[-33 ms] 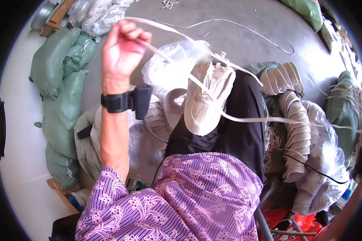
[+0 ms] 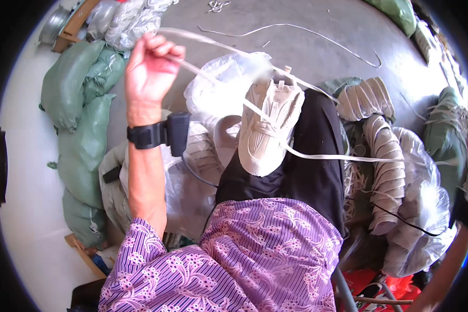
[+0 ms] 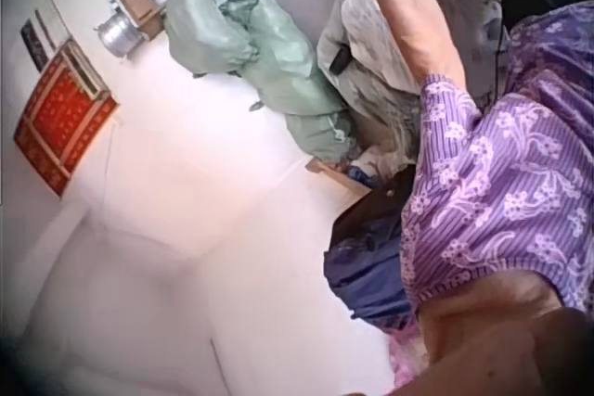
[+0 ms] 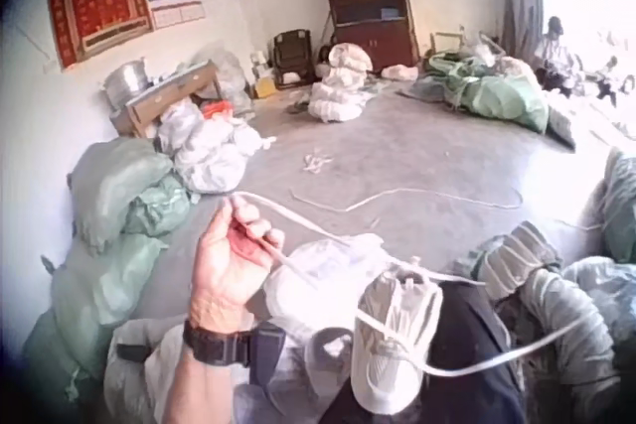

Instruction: Lacing a sneaker while sitting in a storage area.

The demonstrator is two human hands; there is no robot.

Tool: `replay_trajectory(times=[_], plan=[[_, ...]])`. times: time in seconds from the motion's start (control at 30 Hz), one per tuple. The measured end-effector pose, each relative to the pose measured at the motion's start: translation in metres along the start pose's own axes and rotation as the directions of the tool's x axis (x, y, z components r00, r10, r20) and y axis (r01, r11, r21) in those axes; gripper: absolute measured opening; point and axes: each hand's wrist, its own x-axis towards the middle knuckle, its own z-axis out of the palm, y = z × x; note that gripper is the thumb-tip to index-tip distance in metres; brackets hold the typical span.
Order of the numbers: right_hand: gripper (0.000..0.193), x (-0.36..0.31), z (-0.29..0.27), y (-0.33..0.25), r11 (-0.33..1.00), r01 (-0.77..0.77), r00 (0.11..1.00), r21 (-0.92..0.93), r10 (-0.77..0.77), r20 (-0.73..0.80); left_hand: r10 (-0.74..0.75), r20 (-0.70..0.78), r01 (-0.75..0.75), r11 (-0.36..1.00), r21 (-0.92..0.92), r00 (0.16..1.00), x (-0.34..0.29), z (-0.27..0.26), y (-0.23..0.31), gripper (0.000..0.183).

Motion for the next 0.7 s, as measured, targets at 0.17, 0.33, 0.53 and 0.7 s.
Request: replay_trajectory(times=[0.17,0.33,0.53,0.7], plan=[[0.021,0.007,0.096,-0.074,0.973,0.107,0.95,0.205,-0.161,0.267,0.021,-0.187,-0.006,0.997,0.08,0.982,-0.017,-0.021,0.053,0.009],[0.011,-0.029,0.191,-0.123,0.717,0.679,0.688,0.158,-0.696,0.205,0.099,-0.329,-0.04,0.982,0.184,0.939,-0.052,-0.034,0.113,0.01],[0.012,-0.043,0.201,-0.134,0.696,0.711,0.663,0.103,-0.712,0.229,0.277,-0.472,-0.132,0.939,0.317,0.837,-0.11,-0.04,0.185,0.013],[0.014,-0.042,0.208,-0.136,0.688,0.722,0.658,0.07,-0.714,0.238,0.514,-0.603,-0.216,0.84,0.498,0.61,-0.145,-0.046,0.22,0.021]])
